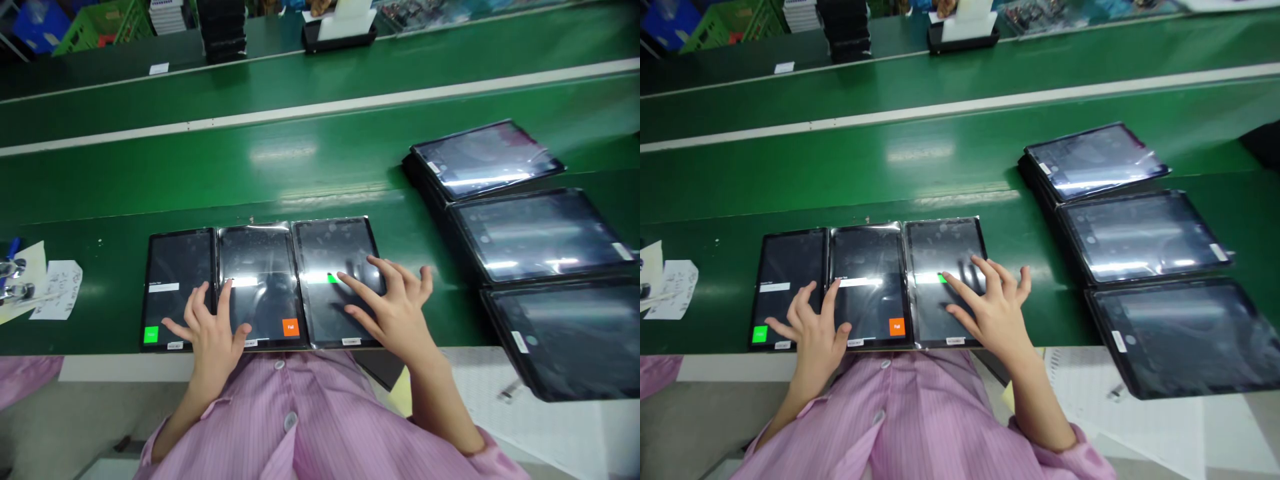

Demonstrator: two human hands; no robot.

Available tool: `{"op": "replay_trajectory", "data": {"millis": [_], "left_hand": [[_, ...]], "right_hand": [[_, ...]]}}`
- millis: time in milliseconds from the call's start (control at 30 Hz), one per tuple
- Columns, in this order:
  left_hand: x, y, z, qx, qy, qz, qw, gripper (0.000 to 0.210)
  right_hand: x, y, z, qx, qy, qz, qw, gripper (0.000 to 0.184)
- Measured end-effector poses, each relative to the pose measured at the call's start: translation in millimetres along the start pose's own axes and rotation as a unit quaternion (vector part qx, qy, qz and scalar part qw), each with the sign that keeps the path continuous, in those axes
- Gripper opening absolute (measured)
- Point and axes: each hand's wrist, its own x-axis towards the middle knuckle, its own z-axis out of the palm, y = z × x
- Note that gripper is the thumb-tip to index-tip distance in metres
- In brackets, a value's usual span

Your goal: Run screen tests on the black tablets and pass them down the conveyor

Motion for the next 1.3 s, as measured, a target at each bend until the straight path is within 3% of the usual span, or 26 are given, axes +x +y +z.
{"op": "replay_trajectory", "data": {"millis": [300, 467, 600, 667, 833, 900, 1067, 1200, 1300], "left_hand": [[4, -5, -3.0, 0.014, -0.009, -0.018, 1.0, 0.093], [8, -46, -10.4, -0.001, 0.053, -0.076, 0.996, 0.108], [7, -87, -11.2, -0.014, 0.092, -0.103, 0.99, 0.086], [5, -101, -11.4, -0.019, 0.086, -0.104, 0.991, 0.077], [6, -111, -14.2, -0.031, 0.068, -0.084, 0.994, 0.067], [6, -111, -14.8, -0.035, 0.075, -0.085, 0.993, 0.065], [6, -120, -21.1, -0.058, 0.024, -0.056, 0.996, 0.054], [26, -132, -34.0, -0.083, 0.062, -0.022, 0.994, 0.057], [66, -138, -33.0, -0.12, -0.018, 0.076, 0.99, 0.049]], "right_hand": [[-2, 4, 4, 0.018, 0.016, 0.011, 1.0, 0.053], [-7, 14, 3, 0.026, 0.023, 0.021, 0.999, 0.055], [-9, 18, 4, 0.055, 0.031, 0.075, 0.995, 0.056], [-7, 18, 2, 0.067, 0.026, 0.104, 0.992, 0.06], [-3, 12, -2, 0.077, -0.012, 0.13, 0.989, 0.07], [0, 11, -2, 0.075, -0.011, 0.112, 0.991, 0.064], [20, 13, -8, 0.0, 0.045, -0.037, 0.998, 0.058], [58, 8, -19, 0.049, 0.005, -0.16, 0.986, 0.047], [97, -10, -5, 0.093, -0.061, -0.211, 0.971, 0.038]]}}
